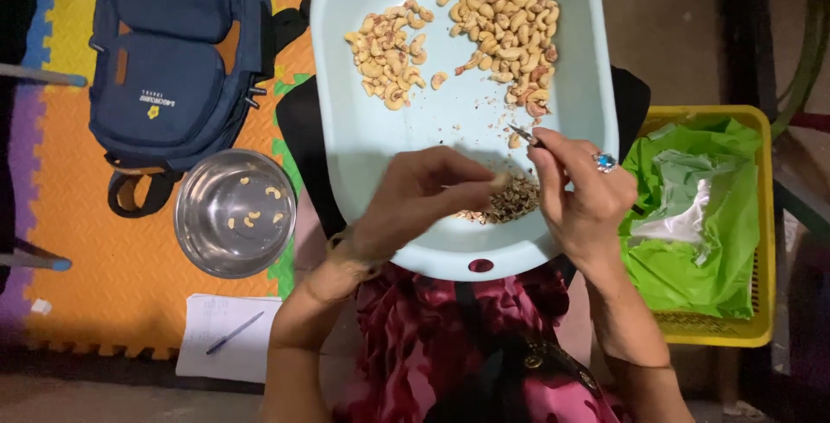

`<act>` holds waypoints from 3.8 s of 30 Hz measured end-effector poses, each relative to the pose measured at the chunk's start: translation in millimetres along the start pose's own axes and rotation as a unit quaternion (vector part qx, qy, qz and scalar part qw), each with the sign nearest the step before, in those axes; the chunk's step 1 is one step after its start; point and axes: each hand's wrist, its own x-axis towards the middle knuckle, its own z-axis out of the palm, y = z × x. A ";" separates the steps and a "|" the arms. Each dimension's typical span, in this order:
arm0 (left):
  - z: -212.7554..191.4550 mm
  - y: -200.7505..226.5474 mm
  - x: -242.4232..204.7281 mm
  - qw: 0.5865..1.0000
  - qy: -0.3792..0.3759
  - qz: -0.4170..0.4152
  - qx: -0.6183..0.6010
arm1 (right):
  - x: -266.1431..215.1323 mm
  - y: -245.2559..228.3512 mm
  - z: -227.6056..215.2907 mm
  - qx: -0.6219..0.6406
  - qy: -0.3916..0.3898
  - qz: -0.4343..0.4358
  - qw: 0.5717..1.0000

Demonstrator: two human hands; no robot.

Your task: Manually removing the thin brown skin from roasted cashew nuts using a small tool and fingers.

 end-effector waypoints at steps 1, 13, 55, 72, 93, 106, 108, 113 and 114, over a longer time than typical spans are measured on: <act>-14.5 4.9 -8.5 1.000 0.006 0.002 0.001 | -1.5 3.9 -2.5 0.005 -0.003 -0.003 1.000; -309.1 -59.4 -130.8 0.864 0.480 0.090 0.120 | -37.0 31.6 -17.7 -0.123 -0.140 0.047 0.981; -66.0 -56.1 167.8 0.789 -0.059 0.117 0.600 | -20.6 34.6 -33.9 -0.004 -0.104 0.160 0.982; -42.3 -102.5 187.4 0.754 -0.040 0.062 0.652 | -17.6 35.6 -33.9 -0.007 -0.090 0.169 0.981; -1.0 -1.6 63.9 0.981 -0.150 0.060 0.108 | 3.5 -1.3 -19.1 0.263 -0.044 0.269 0.926; 1.7 -11.4 64.2 0.994 -0.090 0.023 -0.066 | 20.7 -14.2 -13.7 0.267 -0.007 0.222 0.938; 0.2 0.1 62.6 0.987 -0.111 0.111 0.047 | 24.1 -15.5 -13.7 0.268 -0.020 0.208 0.941; 1.4 21.2 53.0 0.929 -0.102 0.259 0.242 | 34.7 -19.5 -13.4 0.237 -0.043 0.181 0.953; 2.9 23.3 50.1 0.903 -0.097 0.298 0.295 | 37.1 -20.6 -13.6 0.234 -0.049 0.176 0.955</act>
